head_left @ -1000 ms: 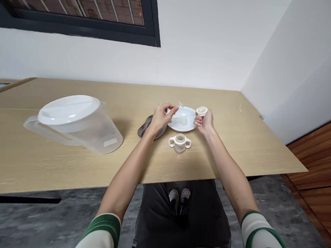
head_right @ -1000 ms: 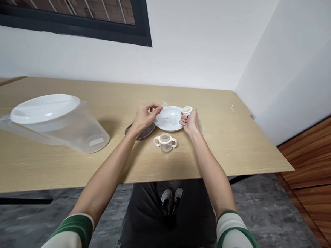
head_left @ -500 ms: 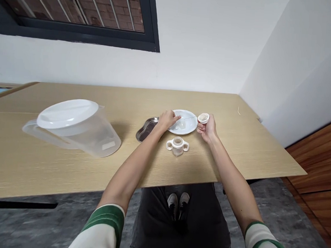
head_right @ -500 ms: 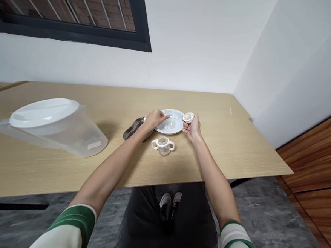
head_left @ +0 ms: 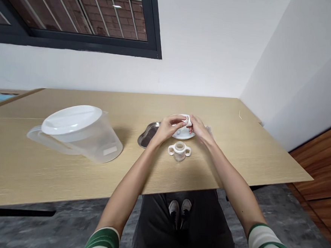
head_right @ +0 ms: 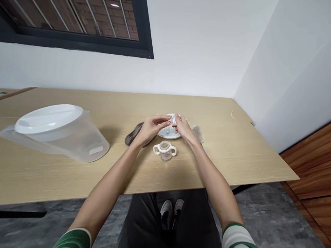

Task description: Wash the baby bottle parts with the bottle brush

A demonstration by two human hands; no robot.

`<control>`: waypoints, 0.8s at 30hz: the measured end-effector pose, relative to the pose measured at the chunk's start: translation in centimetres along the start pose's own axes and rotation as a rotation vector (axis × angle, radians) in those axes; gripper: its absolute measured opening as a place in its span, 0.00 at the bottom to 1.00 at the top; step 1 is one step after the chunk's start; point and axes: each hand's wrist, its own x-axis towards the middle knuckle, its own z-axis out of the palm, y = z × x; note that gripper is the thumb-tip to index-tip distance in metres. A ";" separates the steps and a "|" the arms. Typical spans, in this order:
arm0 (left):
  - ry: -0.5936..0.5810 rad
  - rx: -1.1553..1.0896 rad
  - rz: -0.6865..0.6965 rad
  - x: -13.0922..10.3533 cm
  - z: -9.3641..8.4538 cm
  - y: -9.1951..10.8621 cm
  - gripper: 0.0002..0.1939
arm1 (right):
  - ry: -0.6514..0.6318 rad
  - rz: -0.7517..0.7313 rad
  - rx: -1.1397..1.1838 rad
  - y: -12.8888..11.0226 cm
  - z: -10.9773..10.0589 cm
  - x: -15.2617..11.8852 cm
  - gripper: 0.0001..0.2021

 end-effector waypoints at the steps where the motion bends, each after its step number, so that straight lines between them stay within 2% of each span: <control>1: 0.036 -0.058 -0.022 0.0 -0.1 -0.6 0.15 | 0.007 0.001 -0.079 -0.3 0.1 0.3 0.18; 7: 0.157 -0.242 -0.173 -0.5 -0.9 -3.5 0.26 | -0.081 0.058 -0.525 -2.7 0.3 1.7 0.22; 12: 0.269 -0.527 -0.251 -0.7 -1.2 -4.7 0.27 | -0.101 -0.088 -0.852 -4.0 0.6 2.6 0.22; 16: 0.282 -0.617 -0.344 -0.7 -1.6 -5.6 0.30 | -0.190 -0.146 -0.921 -4.4 1.0 3.2 0.17; 18: 0.312 -0.459 -0.328 -0.8 -2.0 -6.2 0.27 | -0.158 -0.135 -0.930 -4.4 1.1 3.3 0.17; 20: 0.309 -0.142 -0.277 -1.0 -2.3 -7.0 0.20 | -0.082 -0.126 -0.917 -4.1 0.9 3.2 0.17; 22: 0.220 0.220 -0.176 -1.2 -2.5 -7.7 0.15 | -0.009 -0.116 -0.875 -3.8 0.4 3.1 0.17; 24: 0.092 0.499 -0.043 -1.4 -2.5 -8.0 0.13 | 0.036 -0.097 -0.832 -3.4 -0.2 3.0 0.17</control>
